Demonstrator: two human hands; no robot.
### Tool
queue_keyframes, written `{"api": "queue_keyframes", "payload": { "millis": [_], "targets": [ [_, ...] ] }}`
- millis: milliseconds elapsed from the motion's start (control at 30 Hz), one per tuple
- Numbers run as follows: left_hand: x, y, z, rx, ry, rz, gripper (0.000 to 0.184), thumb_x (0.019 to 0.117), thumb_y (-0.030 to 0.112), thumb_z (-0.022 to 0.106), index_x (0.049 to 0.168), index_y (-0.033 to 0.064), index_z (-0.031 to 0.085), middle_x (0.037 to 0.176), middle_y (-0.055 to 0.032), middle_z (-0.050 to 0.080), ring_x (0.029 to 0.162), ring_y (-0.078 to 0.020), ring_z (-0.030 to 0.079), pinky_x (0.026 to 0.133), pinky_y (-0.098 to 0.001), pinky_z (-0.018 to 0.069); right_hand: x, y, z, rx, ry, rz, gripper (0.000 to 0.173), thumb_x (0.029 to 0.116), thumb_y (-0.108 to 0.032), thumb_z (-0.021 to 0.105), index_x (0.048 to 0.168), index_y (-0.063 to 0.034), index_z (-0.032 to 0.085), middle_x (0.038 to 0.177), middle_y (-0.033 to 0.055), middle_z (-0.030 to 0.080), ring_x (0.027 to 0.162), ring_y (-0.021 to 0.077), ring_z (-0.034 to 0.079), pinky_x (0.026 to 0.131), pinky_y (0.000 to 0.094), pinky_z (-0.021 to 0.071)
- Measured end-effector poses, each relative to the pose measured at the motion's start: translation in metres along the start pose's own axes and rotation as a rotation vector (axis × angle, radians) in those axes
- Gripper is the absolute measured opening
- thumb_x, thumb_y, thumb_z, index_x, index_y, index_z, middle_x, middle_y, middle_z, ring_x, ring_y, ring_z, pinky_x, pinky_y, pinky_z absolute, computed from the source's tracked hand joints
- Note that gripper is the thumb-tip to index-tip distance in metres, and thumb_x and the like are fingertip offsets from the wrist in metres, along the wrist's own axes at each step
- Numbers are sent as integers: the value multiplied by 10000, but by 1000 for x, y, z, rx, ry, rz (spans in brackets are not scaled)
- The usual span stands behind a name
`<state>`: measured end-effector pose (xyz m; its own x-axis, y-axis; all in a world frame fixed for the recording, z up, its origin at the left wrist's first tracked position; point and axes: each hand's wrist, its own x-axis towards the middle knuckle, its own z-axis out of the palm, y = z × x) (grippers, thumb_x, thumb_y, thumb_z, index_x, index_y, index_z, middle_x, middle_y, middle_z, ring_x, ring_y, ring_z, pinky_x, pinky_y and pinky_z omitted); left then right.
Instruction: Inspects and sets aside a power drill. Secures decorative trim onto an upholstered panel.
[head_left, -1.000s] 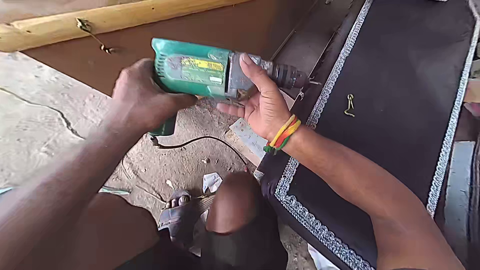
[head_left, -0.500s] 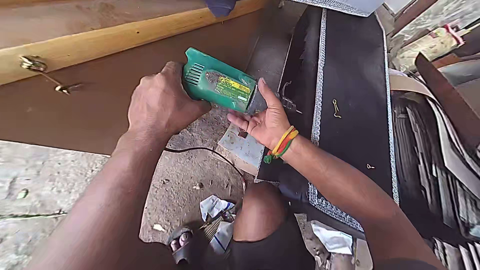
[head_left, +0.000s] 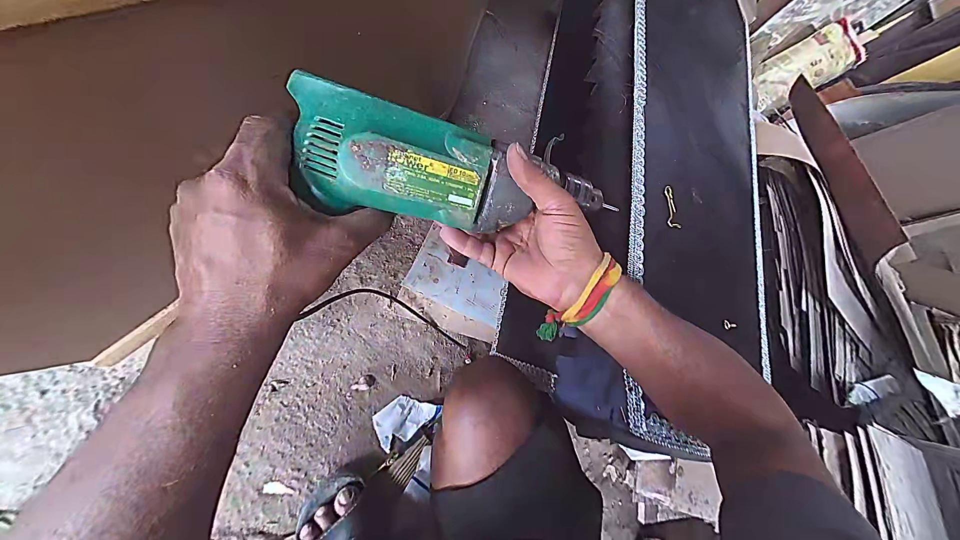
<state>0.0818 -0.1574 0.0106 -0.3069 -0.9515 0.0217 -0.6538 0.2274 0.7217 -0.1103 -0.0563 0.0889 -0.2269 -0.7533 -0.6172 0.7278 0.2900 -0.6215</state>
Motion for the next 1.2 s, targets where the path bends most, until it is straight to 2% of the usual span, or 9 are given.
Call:
{"api": "queue_keyframes", "payload": {
  "millis": [167, 300, 433, 500, 633, 733, 900, 967, 1200],
  "targets": [
    [3, 6, 10, -11, -40, -15, 840, 688, 491, 824, 1376, 122, 516, 988, -286, 657, 849, -557, 638, 636, -752, 439, 0, -2, -2, 38, 64, 10, 707, 952, -581, 637, 1498, -167, 464, 1379, 212, 585, 1138, 371, 679, 935, 507, 602],
    [3, 9, 19, -16, -43, 0, 796, 674, 526, 793, 1304, 112, 537, 956, -258, 653, 813, -531, 640, 602, -724, 441, -2, -3, -6, 65, 130, 30, 789, 910, -681, 620, 1506, -190, 458, 1391, 204, 588, 1167, 374, 672, 945, 510, 598],
    [8, 0, 30, -29, 5, 54, 812, 684, 606, 761, 1291, 117, 534, 961, -218, 652, 799, -458, 646, 601, -680, 449, 0, -8, -5, 49, 128, 40, 763, 918, -685, 600, 1506, -220, 460, 1422, 175, 574, 1200, 374, 654, 951, 539, 588],
    [13, -11, 36, -48, 19, 74, 868, 680, 641, 764, 1355, 149, 528, 1026, -197, 671, 841, -424, 667, 632, -678, 480, 3, -9, -5, 55, 112, 40, 751, 926, -680, 593, 1509, -227, 457, 1433, 168, 565, 1209, 378, 646, 944, 557, 586],
    [22, -22, 45, -95, 1, 89, 922, 654, 671, 764, 1391, 183, 500, 1110, -175, 665, 943, -394, 673, 707, -684, 504, 5, -12, -4, 50, 89, 32, 704, 962, -647, 561, 1521, -233, 450, 1461, 157, 546, 1239, 376, 627, 954, 572, 576],
    [27, -32, 53, -113, -1, 92, 960, 645, 695, 779, 1440, 252, 475, 1175, -119, 665, 1004, -335, 680, 745, -652, 534, 6, -14, -6, 63, 92, 31, 719, 950, -660, 572, 1518, -237, 450, 1461, 158, 544, 1245, 388, 621, 953, 593, 572],
    [30, -40, 60, -92, -10, 82, 925, 624, 698, 796, 1391, 278, 495, 1153, -74, 668, 994, -285, 689, 730, -624, 557, 5, -16, -7, 74, 116, 46, 729, 944, -670, 566, 1517, -235, 447, 1460, 159, 543, 1247, 395, 615, 949, 604, 568],
    [32, -36, 56, -75, -10, 98, 935, 608, 702, 803, 1384, 270, 514, 1169, -76, 671, 1032, -275, 685, 783, -623, 561, 5, -15, -8, 63, 102, 37, 724, 950, -670, 557, 1514, -228, 455, 1453, 161, 549, 1239, 393, 621, 941, 605, 573],
    [28, -16, 44, -64, 5, 121, 861, 651, 665, 773, 1349, 217, 541, 1132, -131, 679, 1005, -330, 684, 770, -657, 529, 5, -15, -9, 64, 107, 29, 742, 942, -683, 553, 1519, -231, 439, 1456, 164, 548, 1246, 390, 622, 957, 601, 568]
  ]
}}
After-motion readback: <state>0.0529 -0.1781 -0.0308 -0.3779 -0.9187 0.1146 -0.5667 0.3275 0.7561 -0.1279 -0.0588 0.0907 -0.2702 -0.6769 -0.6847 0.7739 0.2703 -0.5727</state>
